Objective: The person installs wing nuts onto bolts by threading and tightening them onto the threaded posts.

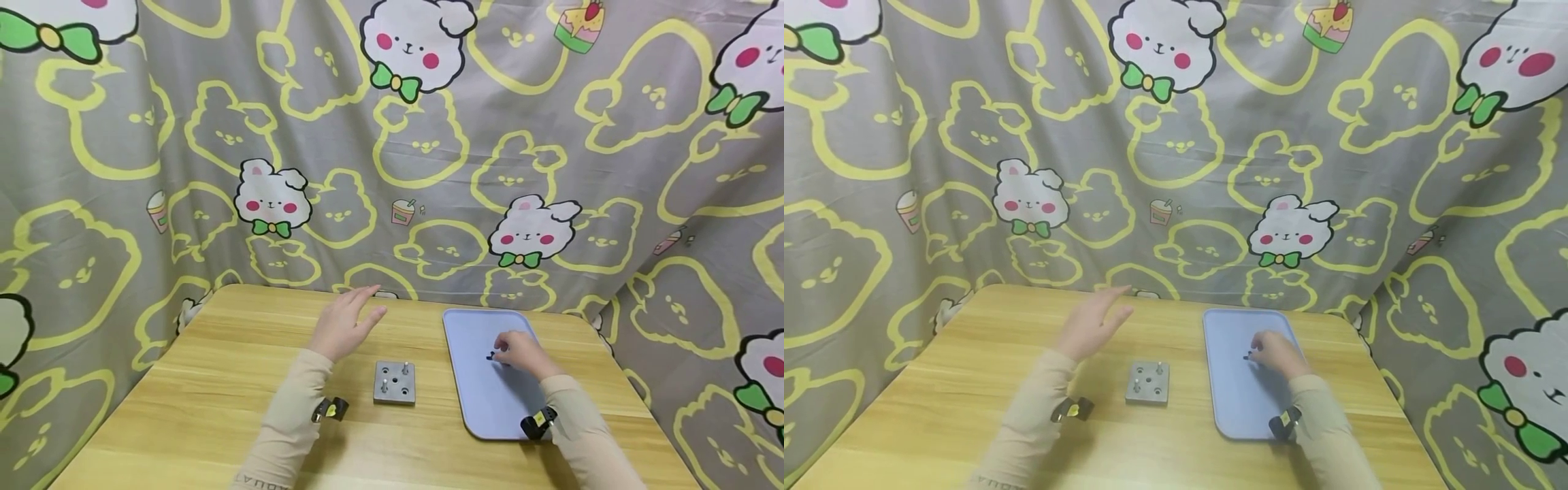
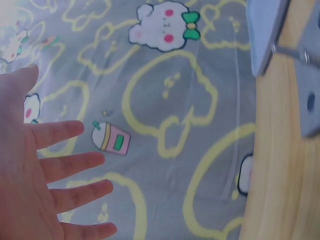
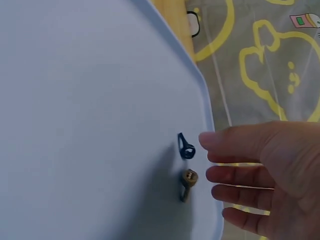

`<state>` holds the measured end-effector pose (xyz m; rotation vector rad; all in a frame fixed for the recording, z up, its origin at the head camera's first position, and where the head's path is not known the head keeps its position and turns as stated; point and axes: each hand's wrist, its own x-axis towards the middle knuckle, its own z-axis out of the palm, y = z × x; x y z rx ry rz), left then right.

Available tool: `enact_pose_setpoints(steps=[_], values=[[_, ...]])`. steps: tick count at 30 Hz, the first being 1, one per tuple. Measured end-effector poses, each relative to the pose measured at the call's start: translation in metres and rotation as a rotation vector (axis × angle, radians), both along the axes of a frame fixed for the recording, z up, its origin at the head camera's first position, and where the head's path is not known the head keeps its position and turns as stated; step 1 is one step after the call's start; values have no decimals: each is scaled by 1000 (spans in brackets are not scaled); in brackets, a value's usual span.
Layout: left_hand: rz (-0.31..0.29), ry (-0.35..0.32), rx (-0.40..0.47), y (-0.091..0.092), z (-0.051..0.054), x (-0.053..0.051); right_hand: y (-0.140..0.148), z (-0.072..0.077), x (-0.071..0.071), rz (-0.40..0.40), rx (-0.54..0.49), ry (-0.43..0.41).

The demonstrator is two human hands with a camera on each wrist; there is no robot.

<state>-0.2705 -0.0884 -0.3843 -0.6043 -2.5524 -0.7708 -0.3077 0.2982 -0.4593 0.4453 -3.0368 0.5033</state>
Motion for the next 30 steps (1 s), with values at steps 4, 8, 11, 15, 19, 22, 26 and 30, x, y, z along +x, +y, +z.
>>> enact_pose_setpoints(steps=[4, 8, 11, 15, 19, 22, 26, 30], values=[[-24, -9, 33, 14, -2, 2, -1, -6, -5, -56, 16, -39], [-42, -24, 42, 27, -6, 2, -3, -9, -9, -84, 6, -61], [-60, -28, 48, 35, -8, 2, -5, -10, -9, -95, -5, -63], [-93, -58, 66, 44, -11, 3, -6, -12, -9, -95, -16, -56], [-112, -85, 65, 52, -15, 3, -6, -16, -10, -59, -26, -49], [-126, -93, 67, 58, -18, 3, -6, -18, -13, -41, -26, -56], [-143, -105, 62, 65, -22, 4, -6, -20, -16, -28, -12, -62], [-140, -126, 49, 69, -25, 4, -7, -20, -16, -19, 7, -62]])
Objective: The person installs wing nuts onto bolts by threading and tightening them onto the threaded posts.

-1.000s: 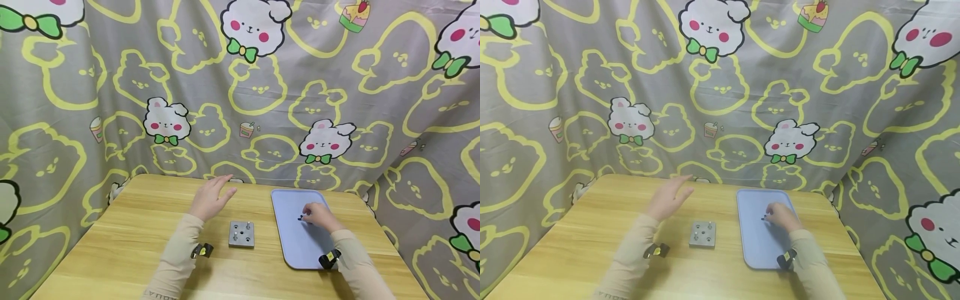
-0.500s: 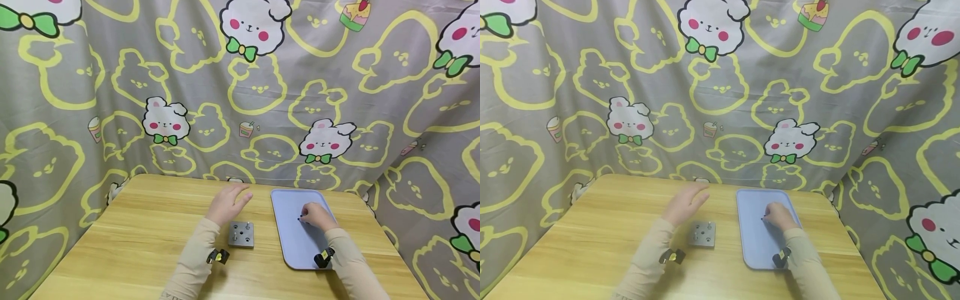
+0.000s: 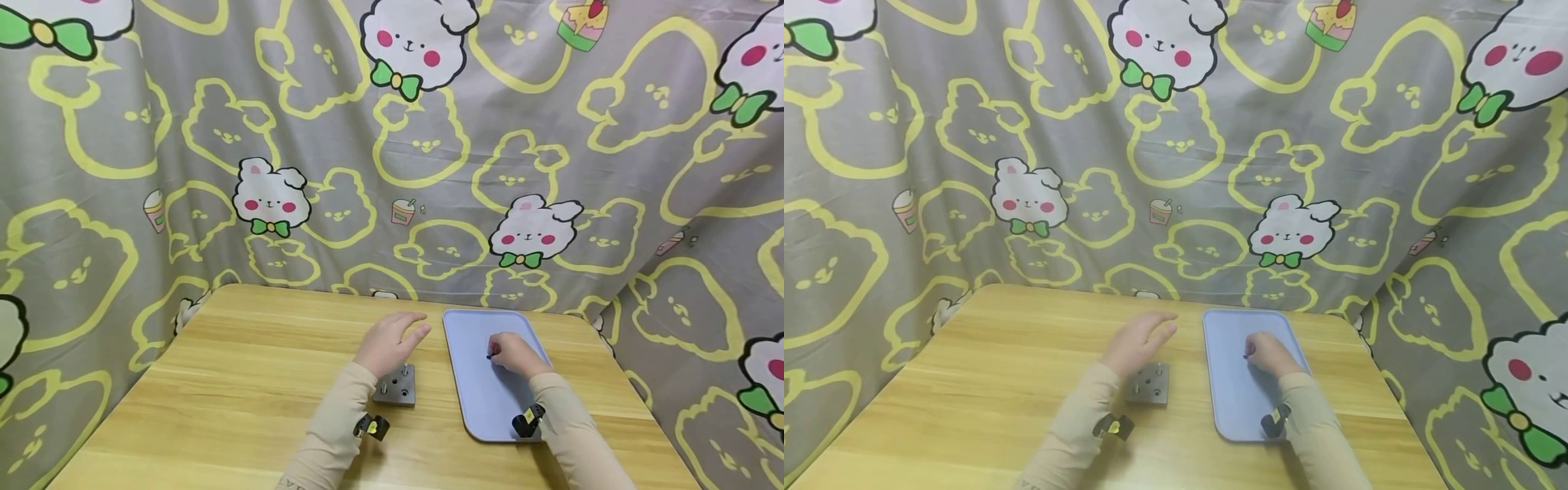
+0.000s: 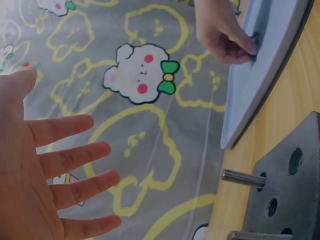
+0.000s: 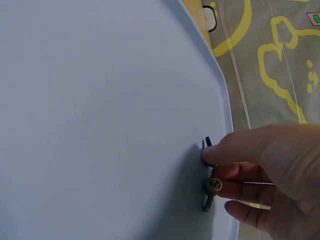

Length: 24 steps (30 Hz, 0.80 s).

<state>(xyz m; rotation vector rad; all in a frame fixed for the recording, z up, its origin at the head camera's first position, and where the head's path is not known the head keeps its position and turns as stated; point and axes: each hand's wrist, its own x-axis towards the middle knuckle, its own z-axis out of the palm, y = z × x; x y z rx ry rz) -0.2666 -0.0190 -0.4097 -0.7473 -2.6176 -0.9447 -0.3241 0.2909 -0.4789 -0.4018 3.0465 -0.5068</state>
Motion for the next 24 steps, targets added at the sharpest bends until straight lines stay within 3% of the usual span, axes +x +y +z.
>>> enact_pose_setpoints(steps=[12, 24], values=[[-2, -39, 13, 2, -3, 4, 0, 6, 5, 10, -35, 68], [-33, -63, 50, -8, -1, 4, -4, 36, 26, 71, -107, 226]])
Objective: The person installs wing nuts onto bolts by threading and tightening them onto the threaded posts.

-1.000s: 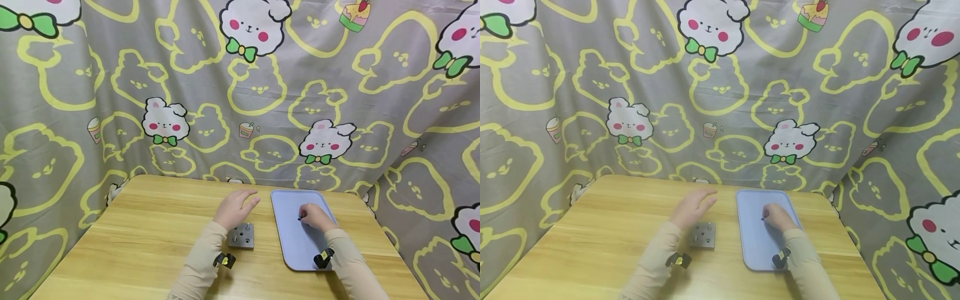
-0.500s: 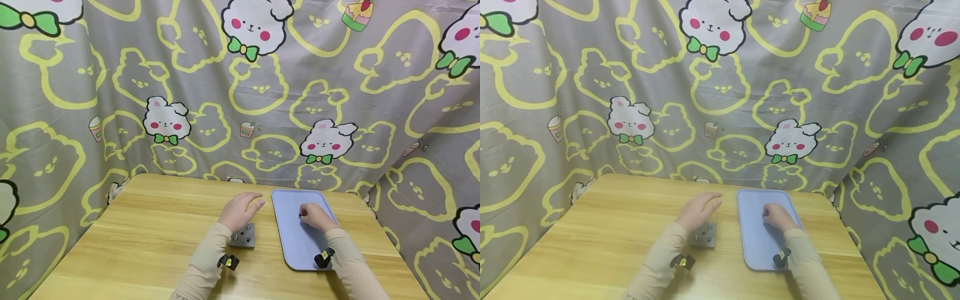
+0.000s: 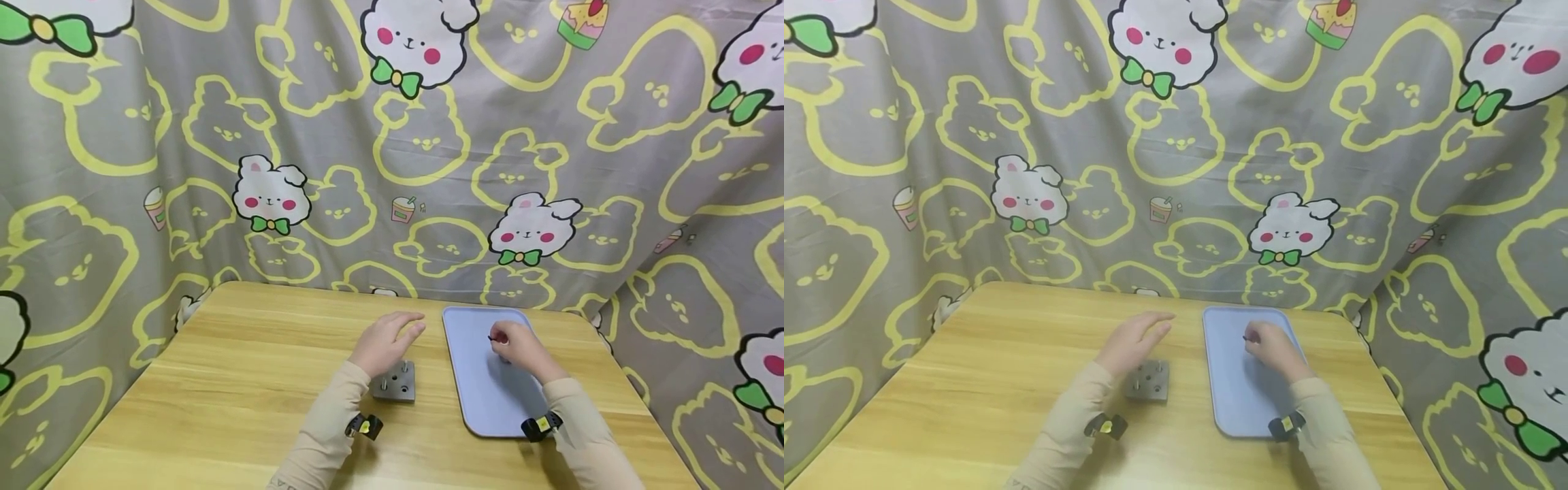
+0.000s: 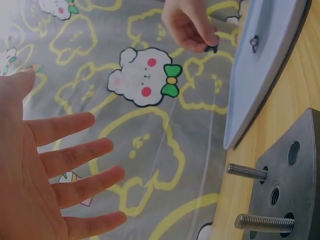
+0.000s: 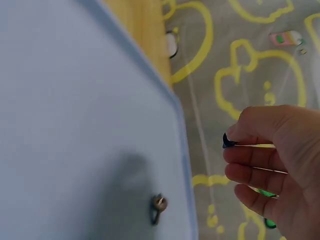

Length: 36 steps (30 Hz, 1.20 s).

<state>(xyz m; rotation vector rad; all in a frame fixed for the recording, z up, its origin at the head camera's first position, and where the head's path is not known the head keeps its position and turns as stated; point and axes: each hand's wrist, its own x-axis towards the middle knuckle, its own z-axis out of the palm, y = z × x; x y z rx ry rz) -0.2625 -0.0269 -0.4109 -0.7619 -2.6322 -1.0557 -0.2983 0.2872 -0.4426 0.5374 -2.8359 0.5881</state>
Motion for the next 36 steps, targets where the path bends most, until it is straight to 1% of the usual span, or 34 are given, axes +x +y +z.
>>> enact_pose_setpoints(steps=[2, 5, 7, 9, 11, 14, 16, 17, 19, 21, 23, 26, 29, 36], values=[[-24, -33, 46, -3, 0, 0, -4, 6, 6, 3, -21, 17], [-77, -98, 148, -7, 0, -1, -12, 14, 16, 8, -82, 41], [-110, -148, 219, -8, 1, -1, -19, 18, 23, 15, -135, 57], [-147, -208, 296, -8, 0, -1, -27, 22, 29, 32, -215, 61], [-170, -291, 372, -7, 0, 0, -35, 24, 34, 61, -330, 36], [-187, -429, 489, -4, -2, 0, -47, 25, 40, 115, -572, -69], [-185, -506, 554, -2, -4, 0, -55, 24, 43, 150, -727, -142], [-181, -537, 581, 0, -4, 0, -58, 23, 44, 165, -799, -176], [-177, -577, 622, 2, -6, 0, -66, 20, 44, 205, -911, -228], [-178, -597, 644, 4, -8, 1, -74, 18, 43, 251, -1001, -277], [-176, -610, 651, 6, -8, 1, -83, 15, 43, 290, -1070, -320], [-179, -614, 651, 9, -7, 3, -94, 13, 44, 336, -1131, -364], [-172, -616, 655, 11, -7, 4, -102, 12, 46, 339, -1155, -378], [-160, -610, 651, 13, -9, 4, -109, 13, 50, 299, -1163, -392]])
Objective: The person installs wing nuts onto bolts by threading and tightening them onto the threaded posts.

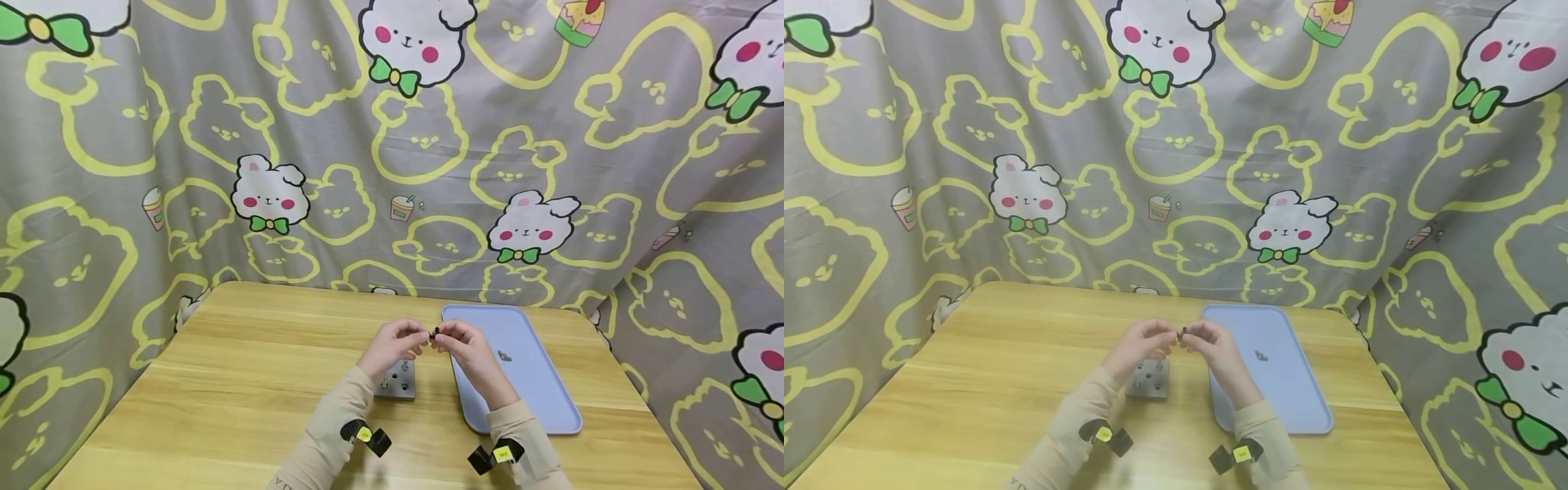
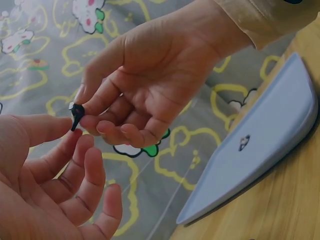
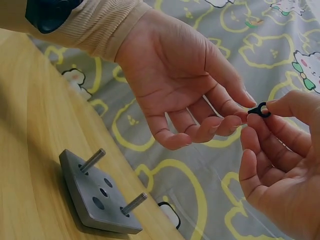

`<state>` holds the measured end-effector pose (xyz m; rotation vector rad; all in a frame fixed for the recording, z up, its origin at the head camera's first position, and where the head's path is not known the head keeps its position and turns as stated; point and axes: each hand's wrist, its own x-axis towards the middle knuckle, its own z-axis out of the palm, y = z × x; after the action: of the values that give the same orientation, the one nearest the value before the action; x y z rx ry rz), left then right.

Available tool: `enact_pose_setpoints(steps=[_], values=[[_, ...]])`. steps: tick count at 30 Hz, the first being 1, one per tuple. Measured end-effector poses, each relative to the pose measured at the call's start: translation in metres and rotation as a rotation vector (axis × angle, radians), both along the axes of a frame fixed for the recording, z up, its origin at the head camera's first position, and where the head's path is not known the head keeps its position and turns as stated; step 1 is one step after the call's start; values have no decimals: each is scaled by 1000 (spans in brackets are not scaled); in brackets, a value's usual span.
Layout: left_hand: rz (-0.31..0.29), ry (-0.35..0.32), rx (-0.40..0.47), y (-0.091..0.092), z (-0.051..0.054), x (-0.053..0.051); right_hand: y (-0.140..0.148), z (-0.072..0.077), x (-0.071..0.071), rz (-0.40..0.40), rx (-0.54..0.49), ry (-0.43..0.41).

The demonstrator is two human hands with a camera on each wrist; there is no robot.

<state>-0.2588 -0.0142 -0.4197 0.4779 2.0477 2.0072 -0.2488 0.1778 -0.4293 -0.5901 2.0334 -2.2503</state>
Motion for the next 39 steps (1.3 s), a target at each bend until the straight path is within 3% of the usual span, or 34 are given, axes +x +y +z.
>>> enact_pose_setpoints(steps=[11, 19, 27, 33, 39], values=[[-13, -11, -6, -2, -1, -2, 3, -2, 2, 11, 55, 9], [-25, -23, 2, -6, -1, -5, 9, 1, 2, 6, 197, 62], [-169, -45, 18, -15, -1, -8, 17, 14, 1, 56, 346, 86], [-268, -75, 15, -20, 1, -7, 21, 16, -2, 151, 333, 178], [-314, -88, 34, -20, 3, -7, 21, 15, -2, 173, 294, 262]])
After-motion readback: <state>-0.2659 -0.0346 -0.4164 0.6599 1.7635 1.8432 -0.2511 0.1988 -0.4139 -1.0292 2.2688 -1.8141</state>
